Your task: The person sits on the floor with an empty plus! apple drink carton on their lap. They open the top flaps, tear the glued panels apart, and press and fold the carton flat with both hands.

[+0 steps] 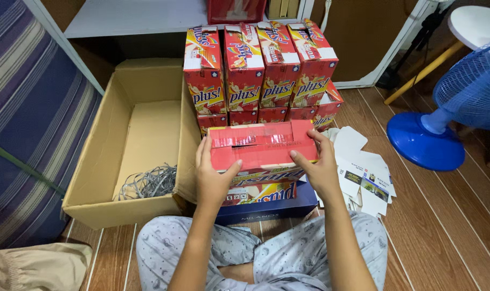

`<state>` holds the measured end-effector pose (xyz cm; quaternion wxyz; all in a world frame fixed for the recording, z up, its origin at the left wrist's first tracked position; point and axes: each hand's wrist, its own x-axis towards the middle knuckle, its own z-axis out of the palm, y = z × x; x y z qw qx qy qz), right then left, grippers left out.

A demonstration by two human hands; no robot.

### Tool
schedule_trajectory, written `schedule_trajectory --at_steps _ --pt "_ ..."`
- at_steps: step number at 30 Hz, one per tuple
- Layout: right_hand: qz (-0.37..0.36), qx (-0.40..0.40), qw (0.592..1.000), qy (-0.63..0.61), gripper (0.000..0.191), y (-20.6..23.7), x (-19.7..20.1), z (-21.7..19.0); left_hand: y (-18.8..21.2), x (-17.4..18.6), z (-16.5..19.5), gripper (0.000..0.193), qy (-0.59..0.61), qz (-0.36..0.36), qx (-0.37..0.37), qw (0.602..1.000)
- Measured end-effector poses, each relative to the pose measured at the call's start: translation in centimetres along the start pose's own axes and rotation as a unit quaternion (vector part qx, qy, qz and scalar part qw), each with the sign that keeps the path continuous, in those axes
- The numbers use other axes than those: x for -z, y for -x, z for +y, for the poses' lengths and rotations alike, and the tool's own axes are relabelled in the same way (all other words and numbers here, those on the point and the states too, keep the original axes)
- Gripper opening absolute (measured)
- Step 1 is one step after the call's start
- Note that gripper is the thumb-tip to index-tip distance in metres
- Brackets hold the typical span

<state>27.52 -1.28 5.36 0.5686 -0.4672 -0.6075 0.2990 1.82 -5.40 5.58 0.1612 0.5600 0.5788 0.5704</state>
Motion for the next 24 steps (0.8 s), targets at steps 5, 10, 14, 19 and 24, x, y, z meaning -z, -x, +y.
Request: schedule_trajectory --at_steps 5,10,14,19,24 --pt "-0.003 0.0 1.0 -0.015 0.066 0.25 0.03 0.17 0.2 -0.08 -0.43 0.093 -0.002 0.004 -0.013 1.0" --pt "-0.005 -0.012 0.999 -0.035 0.066 0.37 0.07 0.18 0.32 -0.17 -0.49 0.093 0.0 0.008 -0.01 1.0" --pt "-0.003 -0.007 1.0 -0.03 0.066 0.48 0.14 0.2 0.46 -0.19 -0.45 0.091 -0.005 0.011 -0.024 1.0" --pt "-0.003 -0.015 0.999 -0.047 0.065 0.73 0.11 0.16 0.74 -0.12 -0.39 0.089 0.002 0.009 -0.017 1.0" --pt "-0.002 -0.009 0.999 -0.031 0.064 0.83 0.2 -0.27 0.97 -0.11 -0.23 0.089 -0.009 0.015 -0.023 1.0"
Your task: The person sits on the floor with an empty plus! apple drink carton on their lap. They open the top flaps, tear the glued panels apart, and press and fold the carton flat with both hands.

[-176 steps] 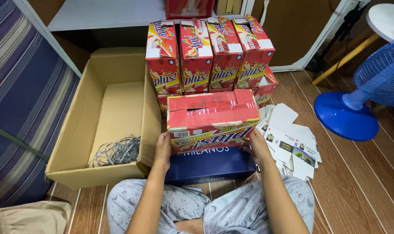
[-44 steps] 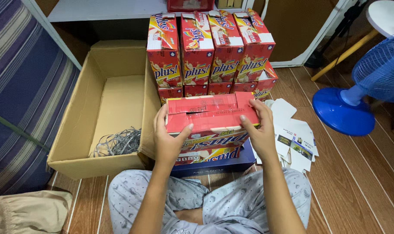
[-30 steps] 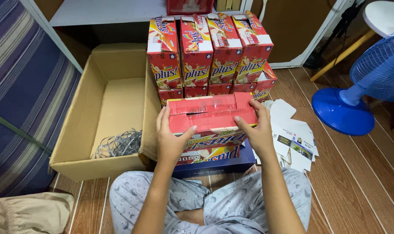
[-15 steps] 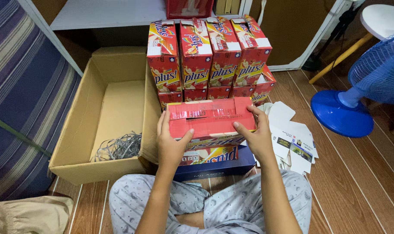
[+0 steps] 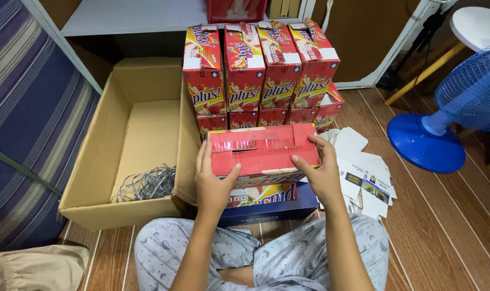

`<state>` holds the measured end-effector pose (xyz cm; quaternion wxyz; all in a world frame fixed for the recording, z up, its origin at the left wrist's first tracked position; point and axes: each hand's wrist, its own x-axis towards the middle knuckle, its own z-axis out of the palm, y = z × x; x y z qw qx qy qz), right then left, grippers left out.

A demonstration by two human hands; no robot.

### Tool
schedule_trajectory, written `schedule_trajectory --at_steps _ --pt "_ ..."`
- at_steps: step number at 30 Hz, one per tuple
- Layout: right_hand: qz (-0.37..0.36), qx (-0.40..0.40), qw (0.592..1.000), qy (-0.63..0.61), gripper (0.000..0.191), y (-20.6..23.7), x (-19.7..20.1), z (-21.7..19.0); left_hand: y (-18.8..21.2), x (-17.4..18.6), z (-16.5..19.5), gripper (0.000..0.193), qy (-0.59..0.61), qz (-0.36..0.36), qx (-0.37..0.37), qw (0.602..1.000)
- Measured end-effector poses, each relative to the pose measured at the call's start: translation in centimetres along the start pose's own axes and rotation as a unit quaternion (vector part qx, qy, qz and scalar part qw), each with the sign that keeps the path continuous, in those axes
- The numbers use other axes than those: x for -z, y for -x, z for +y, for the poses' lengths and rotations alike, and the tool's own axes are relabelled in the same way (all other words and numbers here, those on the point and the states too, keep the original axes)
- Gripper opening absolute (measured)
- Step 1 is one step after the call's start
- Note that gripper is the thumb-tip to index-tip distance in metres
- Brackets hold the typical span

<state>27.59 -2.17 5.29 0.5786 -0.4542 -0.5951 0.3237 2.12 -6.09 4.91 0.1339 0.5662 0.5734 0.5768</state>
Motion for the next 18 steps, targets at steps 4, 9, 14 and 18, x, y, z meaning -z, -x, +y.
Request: schedule_trajectory --at_steps 4,9,14,18 --pt "0.001 -0.023 0.999 0.029 0.064 0.0 0.0 -0.5 0.3 0.1 0.1 0.089 0.004 0.001 -0.001 1.0" --pt "0.001 -0.016 0.999 0.044 0.064 0.1 0.2 -0.5 0.4 0.2 0.1 0.088 0.001 0.007 -0.007 1.0" --pt "0.0 0.005 0.999 0.04 0.064 0.2 0.1 0.1 0.6 0.1 0.0 0.088 -0.001 0.006 -0.002 1.0" --pt "0.001 0.003 0.999 0.046 0.064 0.2 0.0 0.5 0.8 0.1 -0.1 0.087 -0.001 0.003 0.0 1.0"
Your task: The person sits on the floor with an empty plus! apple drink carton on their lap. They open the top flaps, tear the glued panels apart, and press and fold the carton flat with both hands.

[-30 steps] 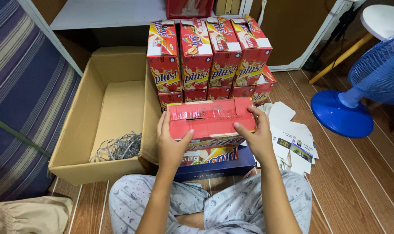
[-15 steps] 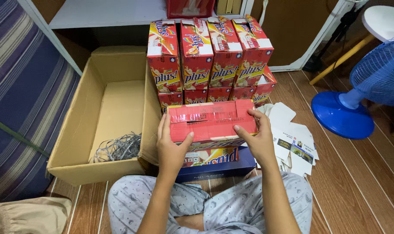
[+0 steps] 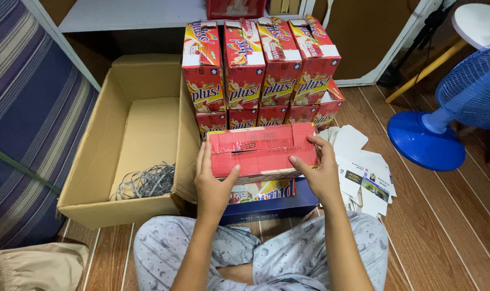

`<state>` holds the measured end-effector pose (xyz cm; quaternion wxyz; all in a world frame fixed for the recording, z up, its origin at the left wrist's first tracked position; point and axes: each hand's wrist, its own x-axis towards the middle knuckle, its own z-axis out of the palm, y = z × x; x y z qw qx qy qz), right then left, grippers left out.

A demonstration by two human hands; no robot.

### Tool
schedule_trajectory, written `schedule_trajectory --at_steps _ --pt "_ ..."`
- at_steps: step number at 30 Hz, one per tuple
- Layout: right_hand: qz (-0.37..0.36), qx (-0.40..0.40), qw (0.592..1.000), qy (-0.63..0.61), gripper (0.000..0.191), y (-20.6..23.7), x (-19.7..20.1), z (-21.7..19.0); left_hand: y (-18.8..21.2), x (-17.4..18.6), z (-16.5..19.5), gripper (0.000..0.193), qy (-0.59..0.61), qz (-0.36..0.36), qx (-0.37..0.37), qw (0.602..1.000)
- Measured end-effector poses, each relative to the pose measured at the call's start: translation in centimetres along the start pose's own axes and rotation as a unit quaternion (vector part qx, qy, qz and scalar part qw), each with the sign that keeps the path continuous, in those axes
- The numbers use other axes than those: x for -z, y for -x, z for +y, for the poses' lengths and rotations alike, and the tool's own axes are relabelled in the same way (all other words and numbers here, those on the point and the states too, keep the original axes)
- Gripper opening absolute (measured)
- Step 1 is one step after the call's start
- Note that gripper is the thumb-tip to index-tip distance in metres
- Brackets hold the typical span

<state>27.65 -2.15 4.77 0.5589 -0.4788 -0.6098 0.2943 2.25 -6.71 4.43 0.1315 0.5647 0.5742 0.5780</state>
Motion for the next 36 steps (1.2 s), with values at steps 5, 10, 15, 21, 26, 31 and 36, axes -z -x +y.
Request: schedule_trajectory --at_steps 5,10,15,21,26,31,36 --pt "0.0 -0.013 1.0 0.001 0.064 0.1 0.0 0.1 0.0 -0.1 -0.1 0.086 -0.013 -0.01 0.016 1.0" --pt "-0.002 -0.017 1.0 -0.012 0.065 0.1 -0.1 0.3 0.1 -0.1 -0.1 0.085 -0.019 -0.017 0.016 1.0" --pt "-0.002 -0.018 1.0 -0.024 0.065 0.4 -0.2 0.6 0.3 -0.1 0.0 0.084 -0.02 -0.028 0.034 0.999" --pt "-0.005 -0.041 0.998 -0.038 0.067 0.5 -0.1 0.7 0.5 -0.2 -0.2 0.082 -0.022 -0.035 0.037 0.998" --pt "-0.006 -0.048 0.998 -0.048 0.067 0.4 -0.2 0.8 0.5 -0.4 -0.7 0.08 -0.018 -0.037 0.023 0.999" --pt "-0.007 -0.069 0.997 -0.045 0.068 0.3 -0.1 0.9 0.5 -0.4 -1.0 0.079 -0.02 -0.042 0.021 0.999" --pt "-0.007 -0.066 0.997 -0.039 0.068 0.2 -0.1 1.1 0.5 -0.5 -1.2 0.078 -0.014 -0.043 0.017 0.999"
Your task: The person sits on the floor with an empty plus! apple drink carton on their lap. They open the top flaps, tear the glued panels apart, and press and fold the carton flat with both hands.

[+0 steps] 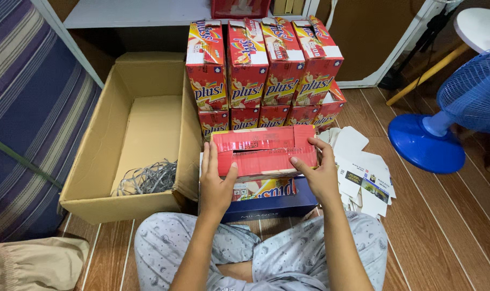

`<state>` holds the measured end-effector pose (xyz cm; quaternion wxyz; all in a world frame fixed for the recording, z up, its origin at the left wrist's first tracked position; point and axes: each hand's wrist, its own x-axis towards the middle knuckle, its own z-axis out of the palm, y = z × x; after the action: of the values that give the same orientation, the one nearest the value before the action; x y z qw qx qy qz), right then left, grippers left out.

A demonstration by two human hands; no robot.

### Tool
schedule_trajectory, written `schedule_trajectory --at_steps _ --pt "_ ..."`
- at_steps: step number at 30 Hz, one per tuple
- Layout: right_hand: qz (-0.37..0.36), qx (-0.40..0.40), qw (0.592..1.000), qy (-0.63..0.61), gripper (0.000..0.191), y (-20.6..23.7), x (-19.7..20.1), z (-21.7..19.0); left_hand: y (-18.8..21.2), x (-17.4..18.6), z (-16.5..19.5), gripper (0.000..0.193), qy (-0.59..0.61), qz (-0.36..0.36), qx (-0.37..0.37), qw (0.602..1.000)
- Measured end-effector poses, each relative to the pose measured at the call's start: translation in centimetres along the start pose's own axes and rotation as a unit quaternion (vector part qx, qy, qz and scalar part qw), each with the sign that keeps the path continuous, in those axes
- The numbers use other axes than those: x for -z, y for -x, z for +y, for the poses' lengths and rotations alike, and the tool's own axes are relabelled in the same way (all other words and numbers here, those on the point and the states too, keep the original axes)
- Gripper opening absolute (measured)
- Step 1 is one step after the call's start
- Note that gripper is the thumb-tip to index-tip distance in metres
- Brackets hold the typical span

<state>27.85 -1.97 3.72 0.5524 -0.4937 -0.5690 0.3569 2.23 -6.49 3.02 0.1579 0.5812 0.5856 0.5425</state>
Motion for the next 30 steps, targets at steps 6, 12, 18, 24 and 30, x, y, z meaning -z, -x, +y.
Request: schedule_trajectory --at_steps 6,12,18,24,30 --pt "0.0 0.001 1.0 0.0 0.07 -0.2 0.0 0.2 -0.1 -0.1 -0.4 0.077 0.003 -0.004 -0.002 1.0" --pt "0.004 -0.006 1.0 -0.003 0.071 -0.1 -0.1 0.0 0.0 -0.1 -0.6 0.073 0.001 -0.007 -0.006 1.0" --pt "0.054 0.134 0.972 0.188 0.059 0.4 -0.3 -0.9 0.0 -0.1 -0.3 0.077 0.005 0.007 -0.004 1.0" --pt "0.039 0.168 0.932 0.319 0.044 0.3 -1.4 -2.2 -0.2 0.3 0.6 0.08 0.013 0.027 -0.002 1.0" --pt "0.007 0.2 0.921 0.334 0.031 0.4 -3.6 -3.1 -0.5 0.6 1.7 0.084 0.011 0.023 0.007 1.0"
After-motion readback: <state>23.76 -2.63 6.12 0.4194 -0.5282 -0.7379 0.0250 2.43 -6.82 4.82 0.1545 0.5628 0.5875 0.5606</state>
